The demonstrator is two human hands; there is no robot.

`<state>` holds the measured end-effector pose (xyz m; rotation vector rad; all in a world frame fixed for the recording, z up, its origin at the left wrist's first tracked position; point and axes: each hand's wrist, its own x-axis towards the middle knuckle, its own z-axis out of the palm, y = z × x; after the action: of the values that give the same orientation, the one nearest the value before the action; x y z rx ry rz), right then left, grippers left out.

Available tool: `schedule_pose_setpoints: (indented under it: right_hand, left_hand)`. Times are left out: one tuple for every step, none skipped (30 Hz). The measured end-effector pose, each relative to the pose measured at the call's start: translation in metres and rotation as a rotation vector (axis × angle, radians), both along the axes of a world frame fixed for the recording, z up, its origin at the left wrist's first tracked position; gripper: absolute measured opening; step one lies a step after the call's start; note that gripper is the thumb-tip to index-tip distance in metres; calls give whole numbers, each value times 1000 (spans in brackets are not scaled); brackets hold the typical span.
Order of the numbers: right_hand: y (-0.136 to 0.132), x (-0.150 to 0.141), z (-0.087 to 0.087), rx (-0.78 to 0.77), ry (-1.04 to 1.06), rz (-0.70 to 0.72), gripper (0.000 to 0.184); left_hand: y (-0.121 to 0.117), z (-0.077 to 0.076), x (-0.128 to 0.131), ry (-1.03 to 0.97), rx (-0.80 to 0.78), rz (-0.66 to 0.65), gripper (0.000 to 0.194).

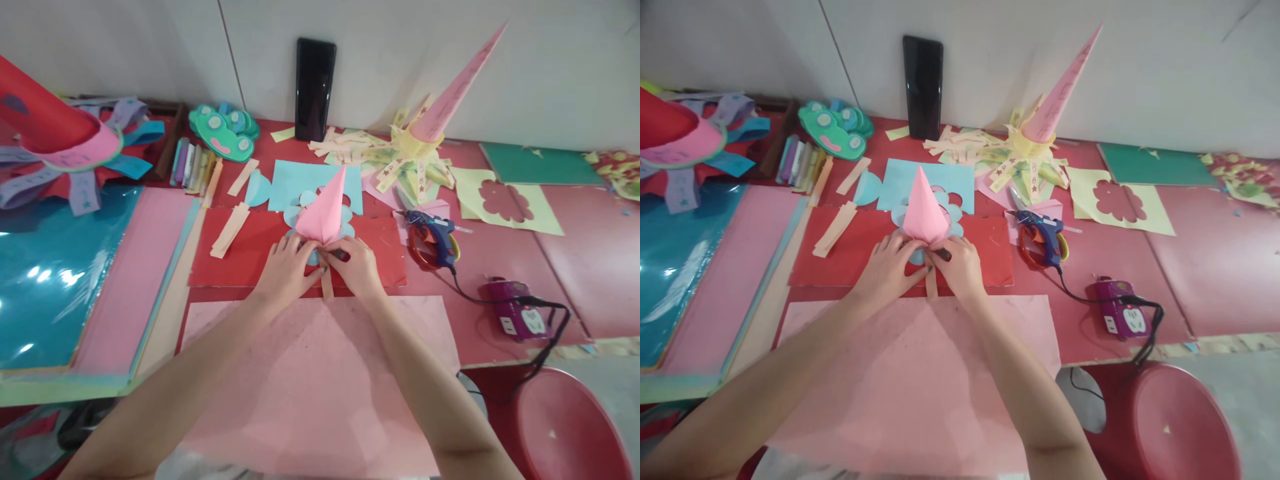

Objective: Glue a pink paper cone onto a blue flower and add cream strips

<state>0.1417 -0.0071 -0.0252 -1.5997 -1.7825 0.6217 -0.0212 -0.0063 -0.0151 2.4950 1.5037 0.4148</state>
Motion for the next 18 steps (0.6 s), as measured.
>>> schedule_pose_setpoints:
  right_hand:
    - [0,1,2,-19,3,22,5]
    - [0,3,3,-42,8,45,6]
    - [1,4,4,-64,14,63,7]
    - [1,4,5,-78,18,70,7]
    - [1,4,5,-81,20,66,7]
    - [1,4,4,-72,18,55,6]
    - [1,3,3,-55,13,39,5]
    - [1,1,1,-35,7,22,5]
    - [1,0,0,-15,-1,6,5]
    - [1,-1,-1,-3,-7,-6,5]
    - [1,-2,-1,3,-12,-14,6]
    - [1,-2,-1,2,-12,-17,6]
    - [1,-1,0,-5,-9,-11,6]
    - [2,0,1,-19,-3,7,5]
    - [2,1,2,-39,6,32,5]
    - [2,3,3,-58,14,57,5]
    - [2,3,3,-72,23,72,5]
    - [1,4,4,-77,30,70,6]
  left_hand:
    - [0,0,0,-2,-3,-3,32]
    - [0,0,0,-4,-5,-5,32]
    - [0,0,0,-7,-5,-7,32]
    - [0,0,-1,-10,-4,-7,32]
    - [-1,0,-1,-11,-3,-8,32]
    - [-1,0,-1,-11,-1,-6,33]
    - [0,0,0,-11,1,-5,33]
    - [0,-1,0,-9,2,-5,33]
    - [0,-1,0,-6,2,-4,33]
    - [0,-1,0,-3,4,-1,33]
    - [0,-1,0,-1,6,0,32]
    - [0,-1,0,0,8,1,32]
    - [1,-1,0,1,9,1,32]
    - [0,-1,0,1,6,-1,32]
    - [0,0,0,-1,2,-3,32]
    - [0,0,0,-3,-3,-7,32]
    - [0,0,0,-7,-8,-9,32]
    - [0,1,0,-11,-13,-9,32]
